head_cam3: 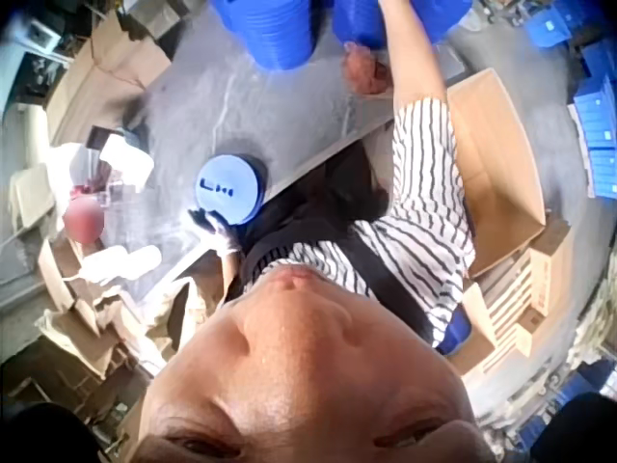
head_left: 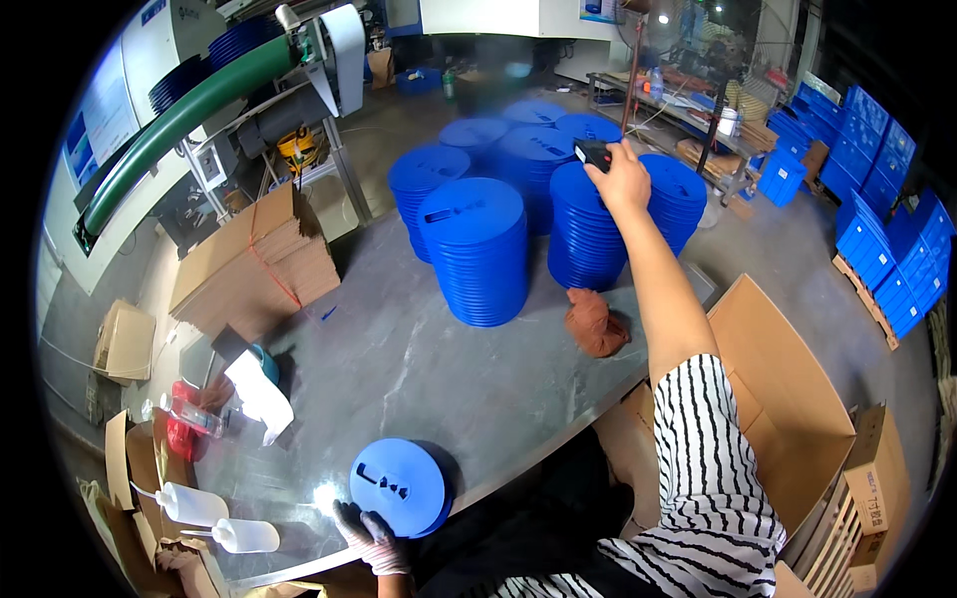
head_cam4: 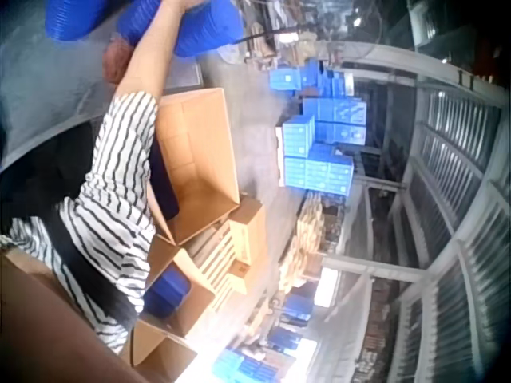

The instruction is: The person stacks blue plastic lids and places them into a cardboard box. They use a handheld scanner to scan the lids and a squeeze bottle to apply liquid to a cloth, which is then used to wipe the table surface.

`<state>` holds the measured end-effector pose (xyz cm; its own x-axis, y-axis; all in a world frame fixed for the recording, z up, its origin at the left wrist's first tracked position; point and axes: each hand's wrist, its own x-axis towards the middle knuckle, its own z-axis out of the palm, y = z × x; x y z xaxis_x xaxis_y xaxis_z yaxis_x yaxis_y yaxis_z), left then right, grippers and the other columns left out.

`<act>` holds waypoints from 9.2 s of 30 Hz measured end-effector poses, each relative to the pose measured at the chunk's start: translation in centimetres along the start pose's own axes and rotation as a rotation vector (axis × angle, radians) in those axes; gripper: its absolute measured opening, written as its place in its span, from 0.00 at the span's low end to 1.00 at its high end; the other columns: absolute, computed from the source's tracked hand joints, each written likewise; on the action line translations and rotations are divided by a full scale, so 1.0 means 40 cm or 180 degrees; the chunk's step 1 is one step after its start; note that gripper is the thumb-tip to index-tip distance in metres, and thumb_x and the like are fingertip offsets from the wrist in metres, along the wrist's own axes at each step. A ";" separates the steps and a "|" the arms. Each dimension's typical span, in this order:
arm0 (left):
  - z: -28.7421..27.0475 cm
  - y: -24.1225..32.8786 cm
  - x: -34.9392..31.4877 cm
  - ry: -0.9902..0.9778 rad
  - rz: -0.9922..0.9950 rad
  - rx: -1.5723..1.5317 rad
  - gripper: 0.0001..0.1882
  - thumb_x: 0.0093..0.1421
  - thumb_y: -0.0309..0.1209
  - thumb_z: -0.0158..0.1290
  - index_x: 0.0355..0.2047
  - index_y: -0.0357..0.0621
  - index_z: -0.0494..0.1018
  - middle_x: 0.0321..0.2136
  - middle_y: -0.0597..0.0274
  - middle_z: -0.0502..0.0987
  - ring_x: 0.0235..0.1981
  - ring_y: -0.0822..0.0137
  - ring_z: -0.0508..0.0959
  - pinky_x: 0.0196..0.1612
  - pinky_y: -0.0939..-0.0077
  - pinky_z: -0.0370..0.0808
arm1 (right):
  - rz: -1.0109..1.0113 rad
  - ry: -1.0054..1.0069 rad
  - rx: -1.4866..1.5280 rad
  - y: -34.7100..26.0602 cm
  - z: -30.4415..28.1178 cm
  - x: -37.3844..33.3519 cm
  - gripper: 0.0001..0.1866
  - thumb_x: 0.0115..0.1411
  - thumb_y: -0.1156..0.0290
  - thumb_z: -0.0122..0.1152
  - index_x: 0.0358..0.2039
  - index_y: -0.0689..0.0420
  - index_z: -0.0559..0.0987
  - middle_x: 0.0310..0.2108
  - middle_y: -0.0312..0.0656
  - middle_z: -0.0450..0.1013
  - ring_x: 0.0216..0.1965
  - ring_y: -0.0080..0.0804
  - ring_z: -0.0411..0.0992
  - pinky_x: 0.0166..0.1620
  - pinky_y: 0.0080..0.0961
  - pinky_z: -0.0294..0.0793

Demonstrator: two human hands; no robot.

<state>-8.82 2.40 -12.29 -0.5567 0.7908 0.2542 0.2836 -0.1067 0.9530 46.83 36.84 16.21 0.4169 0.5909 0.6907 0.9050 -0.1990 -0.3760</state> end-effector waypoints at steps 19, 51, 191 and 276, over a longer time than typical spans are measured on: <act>0.026 0.069 -0.011 0.0050 -0.0159 -0.0147 0.35 0.67 0.45 0.45 0.67 0.40 0.51 0.59 0.52 0.63 0.58 0.60 0.64 0.62 0.62 0.59 | 0.0215 -0.0649 -0.0343 0.078 0.000 -0.054 0.25 0.53 0.54 0.67 0.50 0.51 0.80 0.61 0.42 0.68 0.58 0.43 0.66 0.59 0.39 0.64; -0.027 0.061 0.006 -0.0094 0.0119 -0.0268 0.29 0.64 0.26 0.48 0.65 0.36 0.56 0.58 0.44 0.68 0.57 0.54 0.71 0.61 0.65 0.66 | 0.4394 -0.4152 0.6400 -0.325 -0.111 -0.996 0.32 0.66 0.44 0.47 0.56 0.60 0.71 0.52 0.54 0.70 0.56 0.52 0.67 0.45 0.41 0.74; 0.108 0.222 -0.123 -0.0874 -0.2207 -0.2560 0.35 0.59 0.52 0.57 0.60 0.46 0.63 0.52 0.59 0.73 0.44 0.65 0.76 0.50 0.68 0.74 | 0.2948 -0.2490 0.4558 -0.281 -0.266 -1.068 0.14 0.67 0.64 0.54 0.49 0.57 0.71 0.47 0.37 0.71 0.48 0.26 0.67 0.53 0.28 0.68; 0.595 0.222 -0.052 -0.2605 -0.1781 -0.1288 0.24 0.61 0.51 0.57 0.42 0.42 0.76 0.37 0.63 0.79 0.39 0.69 0.77 0.45 0.72 0.73 | 0.3938 -0.1225 0.2229 0.804 0.142 -0.962 0.35 0.61 0.64 0.62 0.65 0.59 0.61 0.45 0.47 0.72 0.36 0.33 0.75 0.33 0.30 0.78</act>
<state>13.43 14.17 -8.30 0.2081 0.9371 -0.2803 -0.2134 0.3232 0.9219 59.41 12.15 -25.97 0.7284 0.5193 -0.4468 -0.2741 -0.3767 -0.8848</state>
